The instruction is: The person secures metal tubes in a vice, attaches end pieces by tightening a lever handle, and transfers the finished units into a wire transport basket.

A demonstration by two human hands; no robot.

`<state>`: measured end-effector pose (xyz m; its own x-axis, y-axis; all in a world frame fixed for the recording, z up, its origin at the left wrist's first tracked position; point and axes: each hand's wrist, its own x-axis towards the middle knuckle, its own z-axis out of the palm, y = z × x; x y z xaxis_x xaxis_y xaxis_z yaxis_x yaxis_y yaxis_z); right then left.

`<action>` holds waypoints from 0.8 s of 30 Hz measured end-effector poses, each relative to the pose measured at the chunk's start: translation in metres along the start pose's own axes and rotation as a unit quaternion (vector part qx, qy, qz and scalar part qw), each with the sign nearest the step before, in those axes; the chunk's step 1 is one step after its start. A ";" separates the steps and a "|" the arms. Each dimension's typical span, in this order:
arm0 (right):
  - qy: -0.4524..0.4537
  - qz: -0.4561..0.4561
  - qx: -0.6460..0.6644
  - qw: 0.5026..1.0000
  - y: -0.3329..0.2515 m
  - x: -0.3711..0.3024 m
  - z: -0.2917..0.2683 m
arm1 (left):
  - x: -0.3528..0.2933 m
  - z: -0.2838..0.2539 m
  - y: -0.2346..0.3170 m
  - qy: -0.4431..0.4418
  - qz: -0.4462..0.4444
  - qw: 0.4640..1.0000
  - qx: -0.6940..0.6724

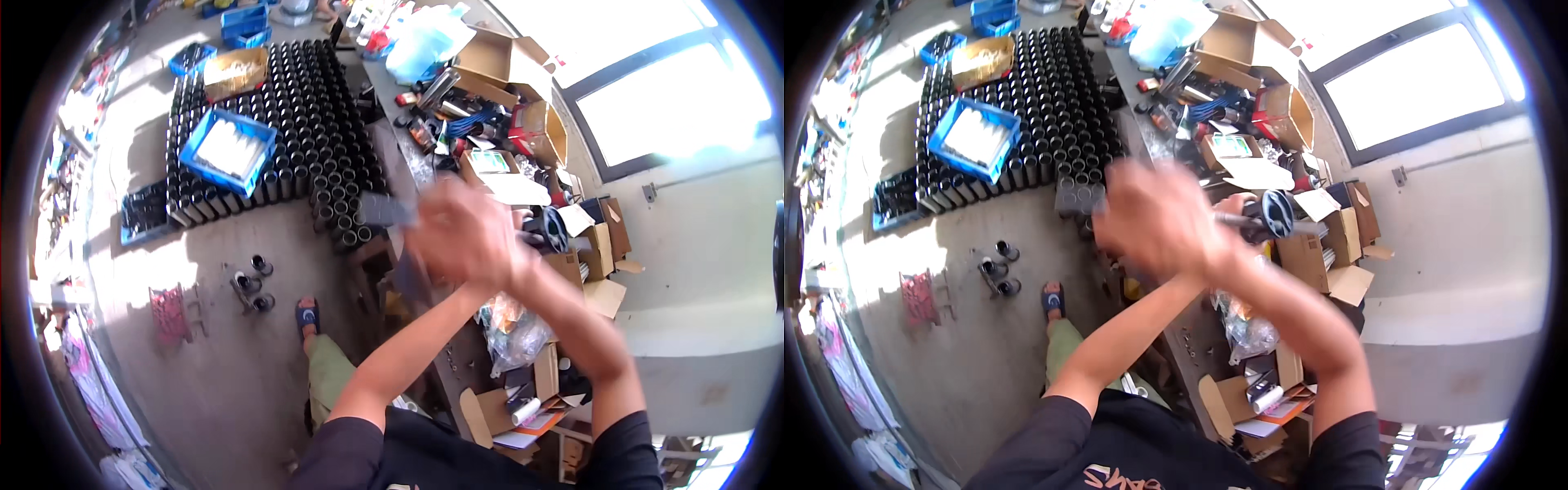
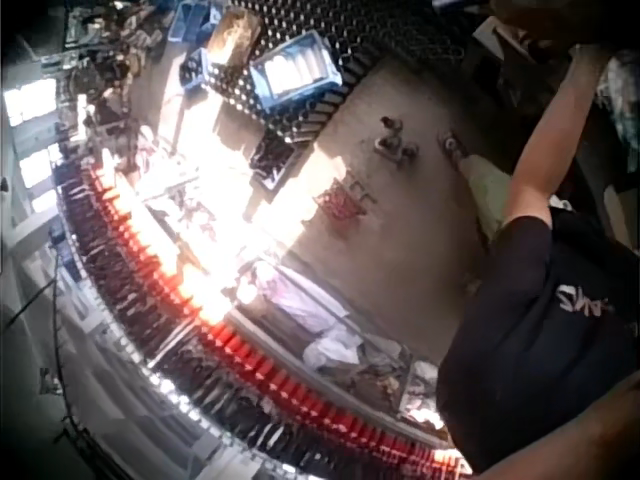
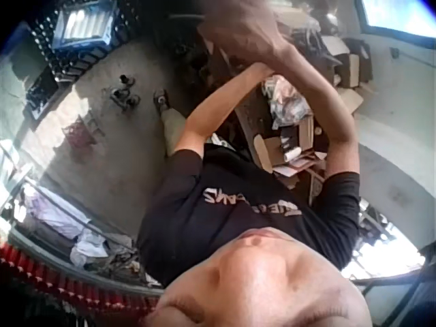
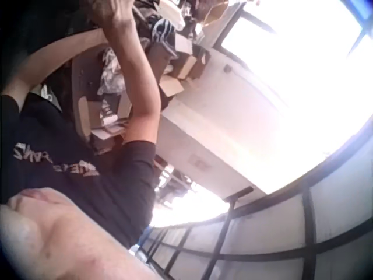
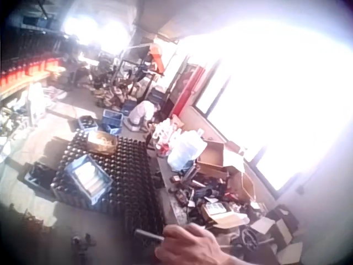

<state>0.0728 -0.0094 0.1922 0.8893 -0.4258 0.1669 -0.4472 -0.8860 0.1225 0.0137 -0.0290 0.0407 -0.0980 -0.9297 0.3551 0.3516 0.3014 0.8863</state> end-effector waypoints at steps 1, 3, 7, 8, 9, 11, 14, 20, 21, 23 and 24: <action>-0.015 0.019 -0.027 0.999 0.050 0.009 0.011 | -0.008 0.003 0.005 -0.056 0.019 0.996 0.060; -0.057 0.151 -0.075 0.984 0.162 -0.010 0.025 | -0.020 0.001 0.016 -0.113 0.001 0.989 0.090; -0.165 0.476 -0.043 0.863 0.268 -0.210 0.021 | -0.038 0.001 0.012 -0.072 0.023 0.992 0.097; -0.208 0.551 -0.027 0.808 0.251 -0.279 0.008 | -0.042 0.007 0.011 -0.059 0.020 0.993 0.099; -0.262 0.624 -0.009 0.736 0.218 -0.340 -0.003 | -0.046 0.010 0.008 -0.048 0.018 0.993 0.104; -0.118 0.637 -0.044 0.761 0.123 -0.356 0.006 | -0.027 -0.010 0.000 -0.041 0.041 0.985 0.162; -0.003 0.688 0.024 0.726 -0.060 -0.317 0.004 | -0.006 -0.022 -0.005 0.048 -0.028 0.983 0.172; -0.119 0.247 0.176 0.945 -0.108 -0.094 -0.019 | -0.002 -0.001 0.010 0.048 -0.039 0.981 0.182; -0.098 0.187 0.098 0.972 -0.075 -0.067 -0.003 | -0.007 0.002 0.018 -0.007 -0.031 0.985 0.169; -0.107 0.148 0.019 0.983 0.026 -0.022 0.012 | -0.021 0.004 0.016 -0.108 -0.042 0.976 0.186; -0.109 0.136 -0.021 0.985 0.077 -0.007 0.018 | -0.031 0.008 0.013 -0.166 -0.053 0.966 0.192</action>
<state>0.0337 -0.0785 0.1826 0.7339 -0.6791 -0.0146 -0.6706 -0.7278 0.1438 0.0139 0.0058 0.0439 -0.4303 -0.8597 0.2753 -0.0416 0.3235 0.9453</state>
